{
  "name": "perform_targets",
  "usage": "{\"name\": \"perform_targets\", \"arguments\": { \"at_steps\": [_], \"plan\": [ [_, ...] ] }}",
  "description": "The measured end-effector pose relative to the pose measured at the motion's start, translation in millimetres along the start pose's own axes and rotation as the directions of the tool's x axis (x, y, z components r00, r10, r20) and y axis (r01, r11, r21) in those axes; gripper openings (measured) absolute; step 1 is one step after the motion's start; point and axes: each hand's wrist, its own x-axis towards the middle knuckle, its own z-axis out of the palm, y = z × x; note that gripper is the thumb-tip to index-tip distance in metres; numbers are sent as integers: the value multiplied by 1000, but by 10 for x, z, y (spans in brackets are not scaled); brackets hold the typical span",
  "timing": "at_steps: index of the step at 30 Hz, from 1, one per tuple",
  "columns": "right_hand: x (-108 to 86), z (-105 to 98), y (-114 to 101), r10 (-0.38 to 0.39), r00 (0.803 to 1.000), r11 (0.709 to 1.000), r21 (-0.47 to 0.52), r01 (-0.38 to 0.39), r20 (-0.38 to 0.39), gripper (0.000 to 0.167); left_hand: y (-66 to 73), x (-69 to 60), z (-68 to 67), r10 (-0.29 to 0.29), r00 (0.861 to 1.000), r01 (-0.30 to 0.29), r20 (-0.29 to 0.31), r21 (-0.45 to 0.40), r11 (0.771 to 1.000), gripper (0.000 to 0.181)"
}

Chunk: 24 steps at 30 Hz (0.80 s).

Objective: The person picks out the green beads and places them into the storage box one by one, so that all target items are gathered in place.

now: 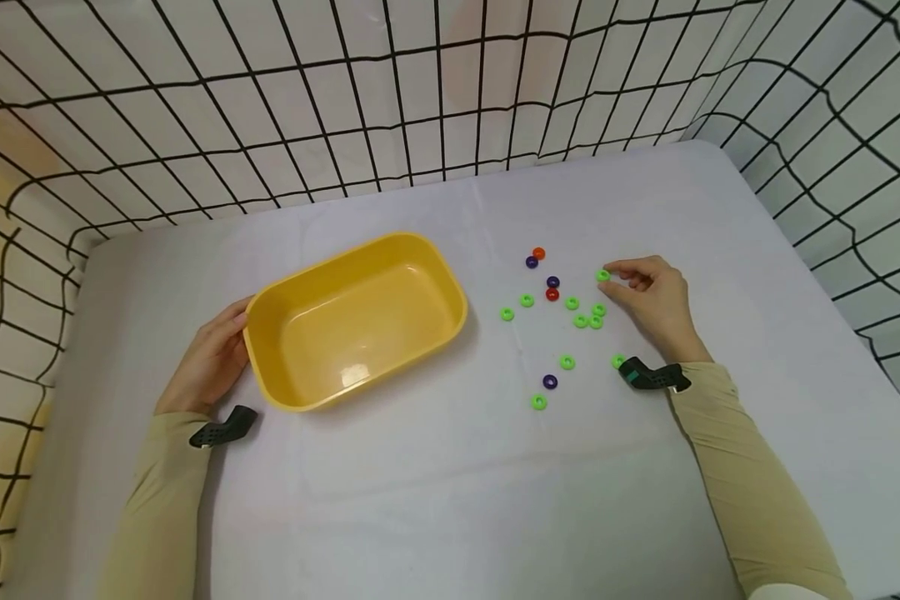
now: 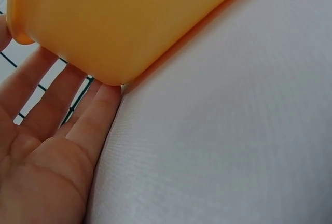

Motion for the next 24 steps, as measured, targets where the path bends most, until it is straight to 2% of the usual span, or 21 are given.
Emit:
{"name": "perform_targets", "arguments": {
  "at_steps": [6, 13, 19, 24],
  "plan": [
    [-2, 5, -8, -7, 1000, 1000, -10, 7, 1, 30, -10, -12, -22, 4, 1000, -4, 17, -5, 1000, 32],
    [1, -8, -45, -20, 1000, 1000, -16, 20, 0, 30, -4, -18, -30, 15, 1000, -15, 6, 34, 999, 31],
    [0, -26, -48, 10, 1000, 1000, -14, -10, 9, 34, -3, -10, -36, -1, 1000, 1, 4, 54, 999, 30],
    [18, -62, -54, 75, 996, 997, -14, -74, 51, 39, -7, 3, -20, -25, 1000, 26, -15, 69, 997, 28]
  ]
}}
